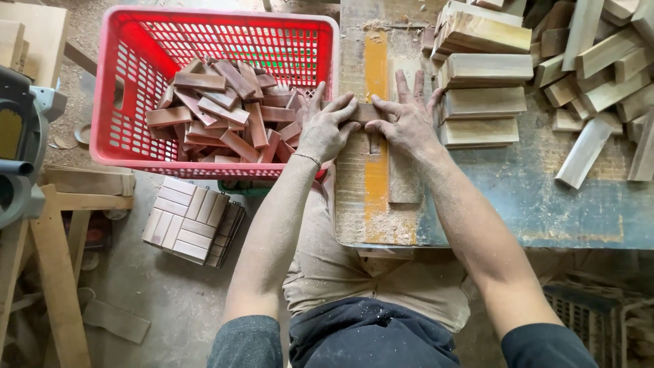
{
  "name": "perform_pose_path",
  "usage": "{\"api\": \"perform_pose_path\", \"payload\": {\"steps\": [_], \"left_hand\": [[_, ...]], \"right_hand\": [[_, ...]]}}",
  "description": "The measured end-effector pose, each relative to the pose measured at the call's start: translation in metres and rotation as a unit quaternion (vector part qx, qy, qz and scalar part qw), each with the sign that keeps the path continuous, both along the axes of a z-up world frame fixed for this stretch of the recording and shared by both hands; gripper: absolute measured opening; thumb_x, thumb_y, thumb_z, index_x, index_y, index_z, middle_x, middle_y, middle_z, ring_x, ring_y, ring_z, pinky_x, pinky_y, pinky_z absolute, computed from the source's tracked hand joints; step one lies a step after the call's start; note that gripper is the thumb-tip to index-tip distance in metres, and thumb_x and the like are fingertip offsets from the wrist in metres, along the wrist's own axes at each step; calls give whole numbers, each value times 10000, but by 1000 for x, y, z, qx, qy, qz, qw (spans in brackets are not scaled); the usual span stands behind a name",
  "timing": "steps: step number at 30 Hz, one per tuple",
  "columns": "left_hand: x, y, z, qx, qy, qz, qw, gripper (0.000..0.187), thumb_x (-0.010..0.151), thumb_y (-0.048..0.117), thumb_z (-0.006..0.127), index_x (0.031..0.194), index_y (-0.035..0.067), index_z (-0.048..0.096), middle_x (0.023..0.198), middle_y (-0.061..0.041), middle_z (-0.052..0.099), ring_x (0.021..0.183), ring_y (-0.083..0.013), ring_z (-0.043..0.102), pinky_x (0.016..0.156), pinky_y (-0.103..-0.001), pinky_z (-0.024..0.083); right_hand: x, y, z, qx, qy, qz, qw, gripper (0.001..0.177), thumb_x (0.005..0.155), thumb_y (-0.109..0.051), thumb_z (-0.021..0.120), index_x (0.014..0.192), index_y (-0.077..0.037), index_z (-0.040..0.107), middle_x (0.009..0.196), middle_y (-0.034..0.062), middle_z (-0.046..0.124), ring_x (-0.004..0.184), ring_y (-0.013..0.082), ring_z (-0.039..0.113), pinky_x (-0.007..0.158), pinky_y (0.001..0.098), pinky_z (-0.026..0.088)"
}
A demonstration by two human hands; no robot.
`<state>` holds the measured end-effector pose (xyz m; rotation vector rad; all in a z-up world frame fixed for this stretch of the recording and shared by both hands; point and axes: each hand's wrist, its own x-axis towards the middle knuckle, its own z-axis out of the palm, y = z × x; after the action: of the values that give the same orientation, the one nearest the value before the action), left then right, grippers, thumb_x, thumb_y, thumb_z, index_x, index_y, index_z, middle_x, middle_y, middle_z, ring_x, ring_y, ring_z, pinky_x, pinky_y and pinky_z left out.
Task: Routing the edges of small wooden blocks on a router table and collecting them in a basket.
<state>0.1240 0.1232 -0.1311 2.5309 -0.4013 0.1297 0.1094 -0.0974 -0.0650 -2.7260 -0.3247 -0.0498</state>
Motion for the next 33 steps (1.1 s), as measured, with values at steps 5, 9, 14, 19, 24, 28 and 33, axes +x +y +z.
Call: {"api": "perform_pose_path", "payload": {"steps": [5,9,14,19,24,28,33], "left_hand": [[17,0,51,56,30,-5,998,541,907,550,648,1422,405,565,1514,217,494,1543,-300,110,1176,-760,-28],[33,-12,61,90,59,-12,994,519,960,434,570,1460,306,525,1489,134,509,1530,-299,170,1138,-779,-95],[49,-31,51,103,-111,68,986,421,917,174,629,1335,186,593,1174,-76,602,1074,-293,548,1008,-551,379],[40,-20,97,-67,-129,57,988,134,918,172,697,1047,133,700,940,-74,552,811,-228,537,745,-380,494],[-19,-8,154,-474,44,64,877,455,846,247,709,1192,29,509,1081,-149,690,982,-253,709,851,-330,646],[-81,4,140,-581,111,99,801,711,849,90,832,1449,159,457,1140,-168,617,882,-263,703,706,-397,694],[-142,18,79,-505,132,169,836,652,819,153,852,1404,129,563,1066,-123,655,895,-176,672,704,-327,638]], "right_hand": [[22,11,17,12,32,-14,999,621,863,-609,701,1416,-342,612,1702,104,178,1557,373,-15,1212,631,-47],[38,16,29,22,101,-56,993,640,880,-575,669,1465,-351,540,1678,101,216,1550,360,47,1234,534,2],[53,23,5,-19,-69,-75,995,687,955,-320,731,1554,-234,406,1633,180,311,1520,373,206,1241,520,119],[1,19,50,108,-177,4,978,637,1027,-105,658,1571,-26,337,1608,230,396,1527,399,297,1276,544,174],[-58,8,70,179,-124,53,975,649,1051,-341,590,1543,10,354,1528,286,466,1420,387,465,1178,577,378],[-89,8,57,244,-49,24,968,919,863,-450,844,1575,-94,384,1397,240,574,1366,413,502,1158,539,383],[-118,-2,11,94,-137,121,979,888,805,-632,783,1509,-144,546,1348,105,564,1337,322,475,1154,457,344]]}}
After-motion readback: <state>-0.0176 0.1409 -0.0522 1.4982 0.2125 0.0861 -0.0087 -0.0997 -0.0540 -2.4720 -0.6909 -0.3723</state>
